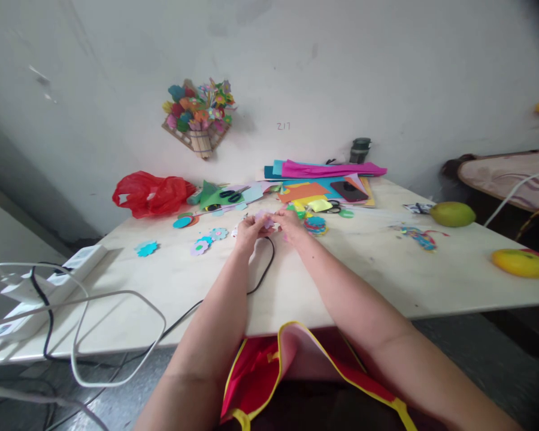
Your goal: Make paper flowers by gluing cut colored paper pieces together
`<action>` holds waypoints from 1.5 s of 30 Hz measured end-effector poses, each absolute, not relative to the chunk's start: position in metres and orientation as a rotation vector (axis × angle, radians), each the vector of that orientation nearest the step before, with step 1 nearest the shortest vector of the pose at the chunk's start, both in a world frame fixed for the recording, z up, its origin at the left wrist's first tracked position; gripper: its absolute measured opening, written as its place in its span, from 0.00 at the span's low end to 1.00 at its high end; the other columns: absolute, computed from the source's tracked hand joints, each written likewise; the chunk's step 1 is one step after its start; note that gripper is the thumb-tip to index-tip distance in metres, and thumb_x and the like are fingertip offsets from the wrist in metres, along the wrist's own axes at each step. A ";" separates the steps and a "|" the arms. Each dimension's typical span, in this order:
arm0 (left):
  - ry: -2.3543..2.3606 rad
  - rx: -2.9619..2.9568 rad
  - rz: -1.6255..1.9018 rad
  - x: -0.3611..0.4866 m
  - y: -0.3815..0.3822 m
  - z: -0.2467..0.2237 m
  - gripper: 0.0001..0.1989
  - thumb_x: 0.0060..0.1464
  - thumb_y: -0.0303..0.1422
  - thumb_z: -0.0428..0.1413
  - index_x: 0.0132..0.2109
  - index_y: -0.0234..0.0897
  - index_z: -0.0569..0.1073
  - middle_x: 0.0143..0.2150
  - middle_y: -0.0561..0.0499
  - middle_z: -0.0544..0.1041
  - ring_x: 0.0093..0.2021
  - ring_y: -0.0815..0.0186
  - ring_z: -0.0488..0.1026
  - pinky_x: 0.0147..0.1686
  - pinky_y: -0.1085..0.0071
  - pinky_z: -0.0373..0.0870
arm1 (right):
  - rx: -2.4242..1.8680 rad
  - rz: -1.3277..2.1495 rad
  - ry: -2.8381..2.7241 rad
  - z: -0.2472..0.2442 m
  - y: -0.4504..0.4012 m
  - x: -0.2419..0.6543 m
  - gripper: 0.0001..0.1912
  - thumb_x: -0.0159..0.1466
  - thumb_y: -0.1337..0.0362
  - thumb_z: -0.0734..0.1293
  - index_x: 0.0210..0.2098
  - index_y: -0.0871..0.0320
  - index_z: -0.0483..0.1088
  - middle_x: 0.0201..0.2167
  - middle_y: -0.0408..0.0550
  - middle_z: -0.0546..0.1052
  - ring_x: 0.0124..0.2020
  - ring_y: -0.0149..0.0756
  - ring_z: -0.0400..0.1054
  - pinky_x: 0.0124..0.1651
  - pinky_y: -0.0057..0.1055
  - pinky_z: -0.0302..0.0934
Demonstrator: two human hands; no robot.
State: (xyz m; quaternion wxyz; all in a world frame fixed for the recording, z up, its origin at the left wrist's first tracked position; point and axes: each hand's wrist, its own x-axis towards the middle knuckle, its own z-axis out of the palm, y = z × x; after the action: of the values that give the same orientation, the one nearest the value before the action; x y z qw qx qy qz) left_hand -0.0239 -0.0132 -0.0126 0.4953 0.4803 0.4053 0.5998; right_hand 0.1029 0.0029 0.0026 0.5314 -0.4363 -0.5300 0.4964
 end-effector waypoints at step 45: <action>1.043 1.136 1.561 -0.028 -0.012 -0.012 0.25 0.39 0.52 0.63 0.27 0.32 0.70 0.21 0.53 0.69 0.23 0.70 0.69 0.27 0.69 0.74 | -0.908 1.018 -1.432 0.004 0.008 0.104 0.17 0.42 0.54 0.70 0.13 0.58 0.60 0.17 0.38 0.63 0.24 0.28 0.56 0.30 0.28 0.52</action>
State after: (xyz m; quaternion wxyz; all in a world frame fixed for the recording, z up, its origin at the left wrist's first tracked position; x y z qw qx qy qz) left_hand -0.0277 -0.0121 -0.0118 0.4562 0.4606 0.4230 0.6331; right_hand 0.1037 0.0077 0.0043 0.5497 -0.3833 -0.6049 0.4301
